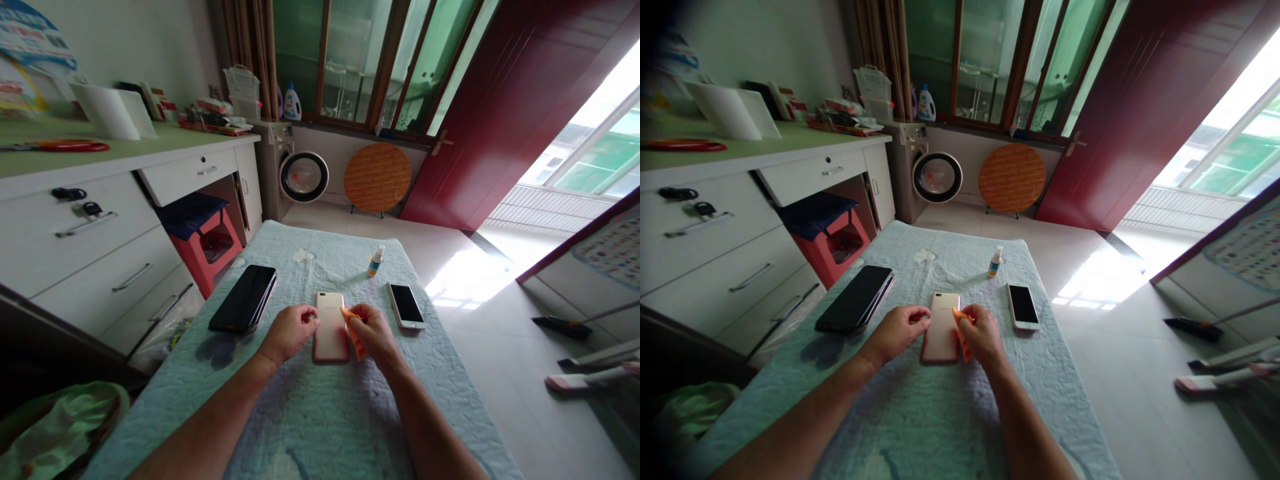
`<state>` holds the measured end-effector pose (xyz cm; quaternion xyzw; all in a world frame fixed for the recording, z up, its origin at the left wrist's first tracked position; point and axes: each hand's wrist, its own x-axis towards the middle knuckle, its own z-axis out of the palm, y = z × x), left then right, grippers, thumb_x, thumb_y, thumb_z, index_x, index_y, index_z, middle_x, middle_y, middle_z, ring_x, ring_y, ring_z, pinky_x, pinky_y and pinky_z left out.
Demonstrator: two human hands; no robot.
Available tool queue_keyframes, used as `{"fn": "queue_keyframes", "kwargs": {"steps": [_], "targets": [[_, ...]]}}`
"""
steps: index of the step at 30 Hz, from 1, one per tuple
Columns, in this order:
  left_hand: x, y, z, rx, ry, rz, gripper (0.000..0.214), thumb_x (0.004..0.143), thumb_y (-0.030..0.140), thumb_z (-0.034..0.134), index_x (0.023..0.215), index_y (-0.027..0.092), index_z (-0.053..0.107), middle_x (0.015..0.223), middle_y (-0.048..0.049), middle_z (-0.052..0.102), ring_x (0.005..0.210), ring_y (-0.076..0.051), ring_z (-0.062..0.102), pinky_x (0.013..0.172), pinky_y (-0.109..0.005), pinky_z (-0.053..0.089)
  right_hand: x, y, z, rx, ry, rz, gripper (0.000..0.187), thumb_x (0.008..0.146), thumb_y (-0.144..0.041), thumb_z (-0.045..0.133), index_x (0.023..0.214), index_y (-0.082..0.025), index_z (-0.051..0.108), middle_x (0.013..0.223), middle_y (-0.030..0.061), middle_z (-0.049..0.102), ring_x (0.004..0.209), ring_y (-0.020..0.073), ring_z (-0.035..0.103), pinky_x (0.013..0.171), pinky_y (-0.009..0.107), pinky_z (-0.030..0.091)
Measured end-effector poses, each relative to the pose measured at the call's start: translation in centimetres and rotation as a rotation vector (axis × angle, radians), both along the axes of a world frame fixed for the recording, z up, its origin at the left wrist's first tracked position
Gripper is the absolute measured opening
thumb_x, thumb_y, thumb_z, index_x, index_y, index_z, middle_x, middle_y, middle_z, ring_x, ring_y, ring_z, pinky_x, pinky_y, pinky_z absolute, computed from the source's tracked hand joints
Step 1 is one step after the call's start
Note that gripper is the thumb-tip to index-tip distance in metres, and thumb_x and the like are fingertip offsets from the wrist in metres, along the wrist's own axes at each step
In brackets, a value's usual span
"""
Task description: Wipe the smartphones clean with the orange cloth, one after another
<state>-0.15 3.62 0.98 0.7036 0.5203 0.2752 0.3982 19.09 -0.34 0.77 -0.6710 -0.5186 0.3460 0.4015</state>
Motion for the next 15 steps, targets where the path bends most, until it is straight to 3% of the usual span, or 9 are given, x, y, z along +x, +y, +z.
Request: {"fn": "queue_keyframes", "kwargs": {"steps": [8, 15], "targets": [[0.13, -0.60, 0.43, 0.040, 0.087, -0.036, 0.029, 0.071, 0.024, 0.064, 0.099, 0.017, 0.066, 0.080, -0.0024, 0.067, 0.066, -0.015, 0.062, 0.062, -0.023, 0.045, -0.05, -0.30, 0.84, 0.005, -0.234, -0.009, 0.018, 0.075, -0.029, 0.054, 0.072, -0.017, 0.066, 0.055, -0.0015, 0.055, 0.053, 0.0106, 0.049, 0.046, 0.019, 0.031], [0.45, -0.82, 0.69, 0.082, 0.139, -0.024, 0.033, 0.069, 0.018, 0.068, 0.102, 0.016, 0.066, 0.086, -0.0037, 0.068, 0.072, -0.015, 0.061, 0.068, -0.023, 0.046, -0.03, -0.32, 0.75, -0.004, -0.198, -0.005, 0.019, 0.077, -0.031, 0.053, 0.072, -0.017, 0.065, 0.054, -0.0023, 0.054, 0.050, 0.0102, 0.048, 0.045, 0.019, 0.031]]}}
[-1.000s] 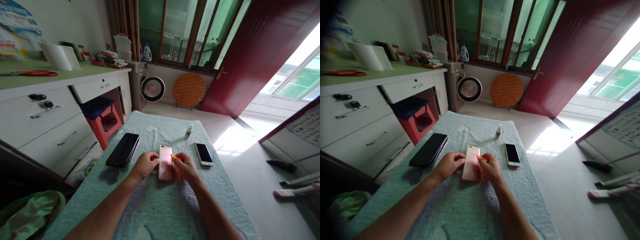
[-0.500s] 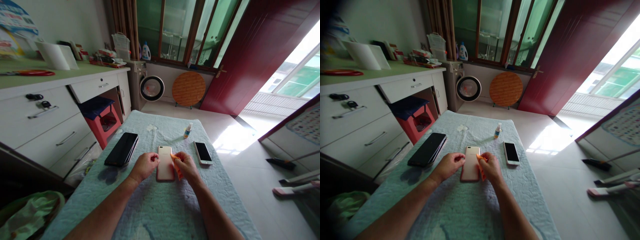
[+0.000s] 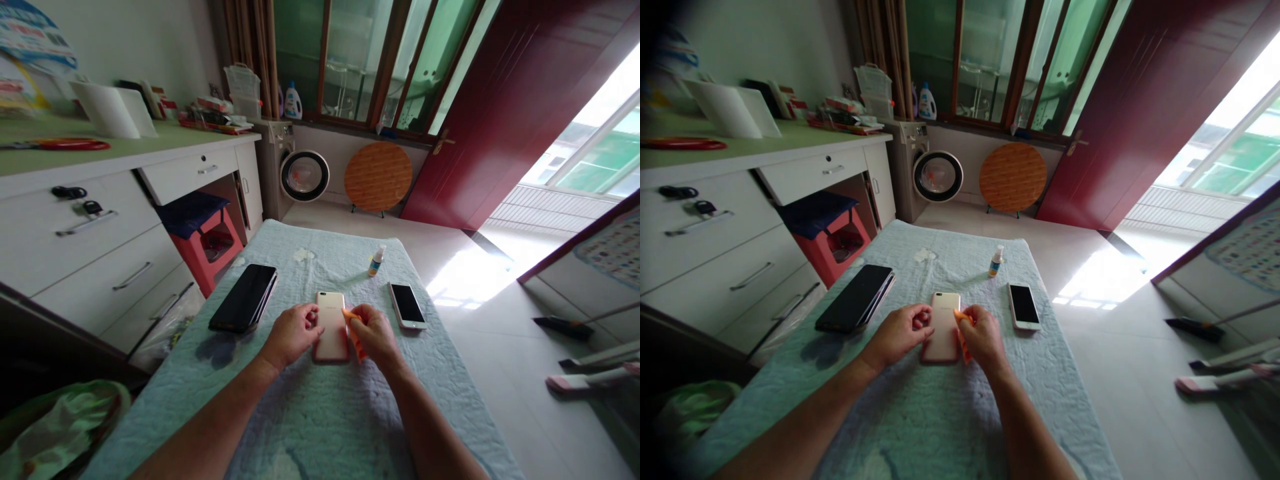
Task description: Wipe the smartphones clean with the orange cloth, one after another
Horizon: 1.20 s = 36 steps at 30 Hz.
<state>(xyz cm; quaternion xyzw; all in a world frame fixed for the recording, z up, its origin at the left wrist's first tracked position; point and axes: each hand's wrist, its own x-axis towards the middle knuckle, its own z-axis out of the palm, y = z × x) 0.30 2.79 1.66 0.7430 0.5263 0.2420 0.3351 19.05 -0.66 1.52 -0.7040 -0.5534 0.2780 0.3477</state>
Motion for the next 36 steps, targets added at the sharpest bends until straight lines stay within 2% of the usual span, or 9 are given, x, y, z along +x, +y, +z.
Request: {"fn": "queue_keyframes", "kwargs": {"steps": [7, 17, 28, 32, 36], "targets": [[-0.04, -0.13, -0.03, 0.016, 0.029, -0.024, 0.034, 0.068, 0.016, 0.070, 0.102, 0.017, 0.065, 0.094, -0.0045, 0.067, 0.076, -0.015, 0.062, 0.071, -0.024, 0.047, 0.17, 0.03, -0.16, 0.017, 0.008, -0.004, 0.017, 0.075, -0.029, 0.054, 0.070, -0.016, 0.064, 0.054, -0.0022, 0.053, 0.050, 0.0095, 0.047, 0.044, 0.018, 0.031], [-0.04, -0.19, -0.52, 0.067, 0.062, -0.057, 0.037, 0.068, 0.016, 0.071, 0.105, 0.018, 0.064, 0.094, -0.0041, 0.064, 0.077, -0.016, 0.062, 0.073, -0.025, 0.048, 0.27, 0.05, -0.34, -0.048, 0.136, -0.003, 0.024, 0.077, -0.038, 0.055, 0.072, -0.015, 0.061, 0.051, -0.0015, 0.054, 0.043, 0.0084, 0.047, 0.039, 0.017, 0.030], [-0.10, -0.28, -0.42, 0.103, 0.114, -0.088, 0.038, 0.070, 0.020, 0.070, 0.107, 0.017, 0.063, 0.098, -0.0053, 0.062, 0.083, -0.019, 0.062, 0.076, -0.027, 0.048, 0.68, 0.25, -0.88, -0.068, 0.146, 0.003, 0.020, 0.077, -0.034, 0.055, 0.073, -0.016, 0.062, 0.054, -0.0018, 0.055, 0.044, 0.0090, 0.048, 0.040, 0.017, 0.030], [-0.10, -0.35, -0.18, 0.089, 0.113, -0.091, 0.046, 0.070, 0.027, 0.072, 0.113, 0.018, 0.059, 0.103, -0.0059, 0.062, 0.087, -0.020, 0.062, 0.079, -0.029, 0.048, 0.52, 0.12, -0.44, 0.024, 0.028, 0.040, 0.021, 0.078, -0.036, 0.057, 0.076, -0.017, 0.065, 0.063, 0.0001, 0.058, 0.055, 0.0116, 0.052, 0.049, 0.020, 0.037], [-0.17, -0.40, -0.01, 0.085, 0.130, -0.131, 0.068, 0.062, 0.039, 0.079, 0.122, 0.018, 0.053, 0.112, -0.0087, 0.059, 0.102, -0.025, 0.059, 0.089, -0.032, 0.046, 0.16, -0.19, -0.07, 0.164, -0.091, 0.208, 0.017, 0.077, -0.026, 0.060, 0.091, -0.020, 0.068, 0.089, 0.0030, 0.063, 0.078, 0.0150, 0.058, 0.071, 0.025, 0.044]]}}
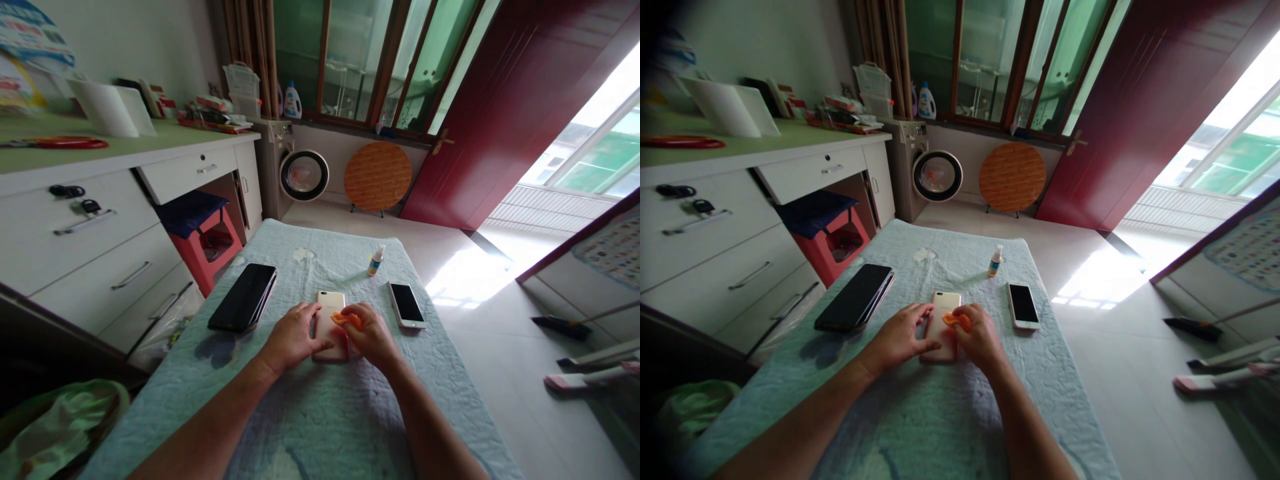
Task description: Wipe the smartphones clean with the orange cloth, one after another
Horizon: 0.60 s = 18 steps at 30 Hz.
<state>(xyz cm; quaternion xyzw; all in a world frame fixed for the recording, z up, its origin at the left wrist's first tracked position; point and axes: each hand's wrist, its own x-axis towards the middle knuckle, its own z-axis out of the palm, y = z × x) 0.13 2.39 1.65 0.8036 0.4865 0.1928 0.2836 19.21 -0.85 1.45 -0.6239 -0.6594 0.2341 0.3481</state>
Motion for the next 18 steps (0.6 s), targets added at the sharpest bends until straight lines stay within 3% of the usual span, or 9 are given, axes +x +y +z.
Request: {"fn": "queue_keyframes", "kwargs": {"steps": [4, 8, 12, 18], "targets": [[-0.2, -0.1, -0.2, 0.039, 0.026, -0.097, 0.082, 0.054, 0.050, 0.081, 0.122, 0.018, 0.050, 0.119, -0.0116, 0.053, 0.111, -0.029, 0.053, 0.096, -0.037, 0.042, -0.3, -0.3, 0.2, 0.015, -0.058, 0.171, 0.015, 0.079, -0.014, 0.055, 0.085, -0.022, 0.066, 0.088, 0.0014, 0.060, 0.082, 0.0143, 0.056, 0.075, 0.024, 0.042], [-0.3, -0.1, -0.7, 0.058, 0.061, -0.153, 0.094, 0.049, 0.053, 0.082, 0.128, 0.021, 0.043, 0.131, -0.0132, 0.047, 0.120, -0.033, 0.046, 0.104, -0.043, 0.036, -0.7, -0.3, 0.1, 0.049, -0.157, 0.240, 0.021, 0.080, -0.009, 0.051, 0.074, -0.021, 0.066, 0.086, 0.0015, 0.058, 0.084, 0.0143, 0.054, 0.076, 0.023, 0.040], [-0.3, 0.0, -0.8, 0.077, 0.120, -0.190, 0.093, 0.050, 0.051, 0.082, 0.128, 0.020, 0.042, 0.137, -0.0140, 0.043, 0.127, -0.035, 0.039, 0.108, -0.046, 0.029, -0.9, 0.1, -0.3, 0.059, -0.218, 0.180, 0.021, 0.084, -0.015, 0.051, 0.081, -0.023, 0.070, 0.086, 0.0024, 0.058, 0.083, 0.0146, 0.053, 0.074, 0.023, 0.039], [-0.2, -0.2, -0.8, 0.093, 0.172, -0.170, 0.088, 0.051, 0.046, 0.082, 0.125, 0.019, 0.045, 0.136, -0.0130, 0.043, 0.121, -0.033, 0.043, 0.105, -0.041, 0.034, -0.8, 1.4, -1.2, 0.078, -0.265, -0.005, 0.021, 0.088, -0.018, 0.048, 0.089, -0.023, 0.069, 0.089, 0.0023, 0.055, 0.081, 0.0141, 0.051, 0.072, 0.022, 0.038]]}}
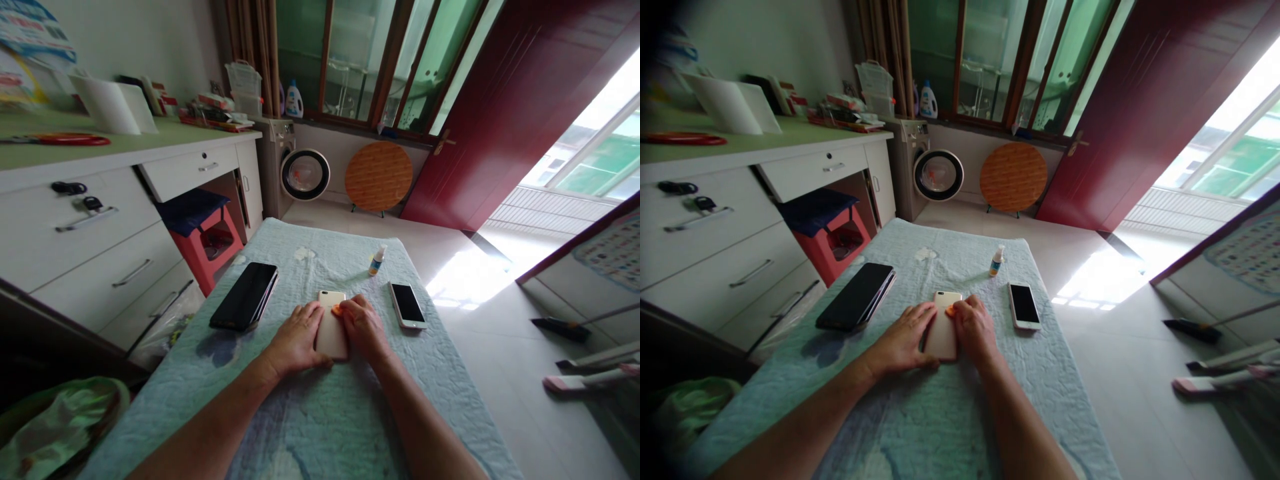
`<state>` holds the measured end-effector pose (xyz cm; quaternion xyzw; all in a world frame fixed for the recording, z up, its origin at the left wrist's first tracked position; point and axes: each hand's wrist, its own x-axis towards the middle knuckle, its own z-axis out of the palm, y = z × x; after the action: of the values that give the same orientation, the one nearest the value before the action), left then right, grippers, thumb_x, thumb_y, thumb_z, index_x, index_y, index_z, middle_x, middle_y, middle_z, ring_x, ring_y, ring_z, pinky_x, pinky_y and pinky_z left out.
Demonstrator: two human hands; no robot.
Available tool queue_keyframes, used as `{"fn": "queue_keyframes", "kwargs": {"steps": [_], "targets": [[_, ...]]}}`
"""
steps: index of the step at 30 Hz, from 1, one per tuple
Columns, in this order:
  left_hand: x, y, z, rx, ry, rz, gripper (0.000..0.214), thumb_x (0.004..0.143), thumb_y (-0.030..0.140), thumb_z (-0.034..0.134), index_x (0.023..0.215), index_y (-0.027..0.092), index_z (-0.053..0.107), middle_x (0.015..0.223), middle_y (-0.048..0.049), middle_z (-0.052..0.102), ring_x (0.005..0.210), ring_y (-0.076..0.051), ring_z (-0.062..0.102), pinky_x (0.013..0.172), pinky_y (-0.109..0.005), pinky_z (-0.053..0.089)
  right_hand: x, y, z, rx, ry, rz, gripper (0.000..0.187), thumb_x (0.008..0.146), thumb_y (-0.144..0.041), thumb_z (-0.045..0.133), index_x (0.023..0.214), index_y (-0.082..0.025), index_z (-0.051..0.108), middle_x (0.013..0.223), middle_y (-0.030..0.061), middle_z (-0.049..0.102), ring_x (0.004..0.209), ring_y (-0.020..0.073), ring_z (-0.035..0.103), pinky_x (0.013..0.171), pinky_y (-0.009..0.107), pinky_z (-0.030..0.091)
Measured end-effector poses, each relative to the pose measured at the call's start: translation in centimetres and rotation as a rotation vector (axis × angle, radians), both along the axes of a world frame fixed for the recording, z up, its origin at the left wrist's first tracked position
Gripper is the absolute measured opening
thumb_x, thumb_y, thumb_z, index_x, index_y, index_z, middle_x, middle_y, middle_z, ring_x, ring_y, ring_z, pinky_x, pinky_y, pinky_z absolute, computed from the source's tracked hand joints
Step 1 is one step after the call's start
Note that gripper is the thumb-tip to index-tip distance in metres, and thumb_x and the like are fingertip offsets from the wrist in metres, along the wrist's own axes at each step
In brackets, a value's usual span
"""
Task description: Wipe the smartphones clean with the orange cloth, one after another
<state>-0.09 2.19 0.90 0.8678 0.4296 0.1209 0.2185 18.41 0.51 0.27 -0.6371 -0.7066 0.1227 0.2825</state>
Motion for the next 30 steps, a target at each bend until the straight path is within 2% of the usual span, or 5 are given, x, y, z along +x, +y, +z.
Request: {"fn": "queue_keyframes", "kwargs": {"steps": [7, 16, 19, 23, 30], "targets": [[-0.3, 0.1, 0.1, -0.019, 0.018, -0.036, 0.090, 0.052, 0.048, 0.080, 0.129, 0.018, 0.043, 0.138, -0.0134, 0.041, 0.125, -0.035, 0.039, 0.107, -0.043, 0.030, 0.0, 0.1, 0.0, -0.004, -0.024, 0.018, 0.019, 0.090, -0.026, 0.052, 0.091, -0.024, 0.071, 0.087, 0.0033, 0.055, 0.085, 0.0163, 0.051, 0.078, 0.026, 0.039], [-0.9, 0.7, 0.7, -0.084, -0.033, -0.099, 0.080, 0.057, 0.048, 0.079, 0.124, 0.020, 0.047, 0.137, -0.0125, 0.042, 0.122, -0.033, 0.043, 0.103, -0.041, 0.034, -0.3, -1.8, 1.9, -0.150, 0.059, 0.419, 0.018, 0.082, -0.017, 0.060, 0.088, -0.026, 0.075, 0.080, 0.0016, 0.060, 0.080, 0.0139, 0.055, 0.075, 0.024, 0.041], [-0.9, 0.7, 0.4, -0.076, -0.050, -0.095, 0.080, 0.057, 0.051, 0.079, 0.124, 0.020, 0.048, 0.135, -0.0121, 0.044, 0.121, -0.033, 0.044, 0.102, -0.041, 0.035, -0.5, -2.0, 2.1, -0.216, 0.088, 0.474, 0.015, 0.080, -0.018, 0.062, 0.086, -0.025, 0.075, 0.078, 0.0009, 0.059, 0.077, 0.0131, 0.055, 0.071, 0.022, 0.040], [-0.9, 0.8, 0.4, -0.069, -0.040, -0.105, 0.077, 0.058, 0.049, 0.080, 0.122, 0.019, 0.049, 0.135, -0.0133, 0.044, 0.121, -0.033, 0.043, 0.102, -0.042, 0.035, -0.7, -1.4, 1.2, -0.154, 0.043, 0.375, 0.014, 0.079, -0.017, 0.064, 0.084, -0.026, 0.075, 0.079, 0.0009, 0.059, 0.079, 0.0137, 0.053, 0.075, 0.024, 0.039], [-0.9, 0.7, 0.5, -0.065, -0.030, -0.100, 0.085, 0.054, 0.043, 0.081, 0.128, 0.021, 0.045, 0.137, -0.0115, 0.043, 0.123, -0.033, 0.042, 0.104, -0.042, 0.034, -0.7, 0.4, -0.4, 0.001, -0.060, -0.021, 0.027, 0.091, -0.034, 0.050, 0.080, -0.023, 0.071, 0.078, 0.0017, 0.052, 0.079, 0.0158, 0.046, 0.074, 0.025, 0.035]]}}
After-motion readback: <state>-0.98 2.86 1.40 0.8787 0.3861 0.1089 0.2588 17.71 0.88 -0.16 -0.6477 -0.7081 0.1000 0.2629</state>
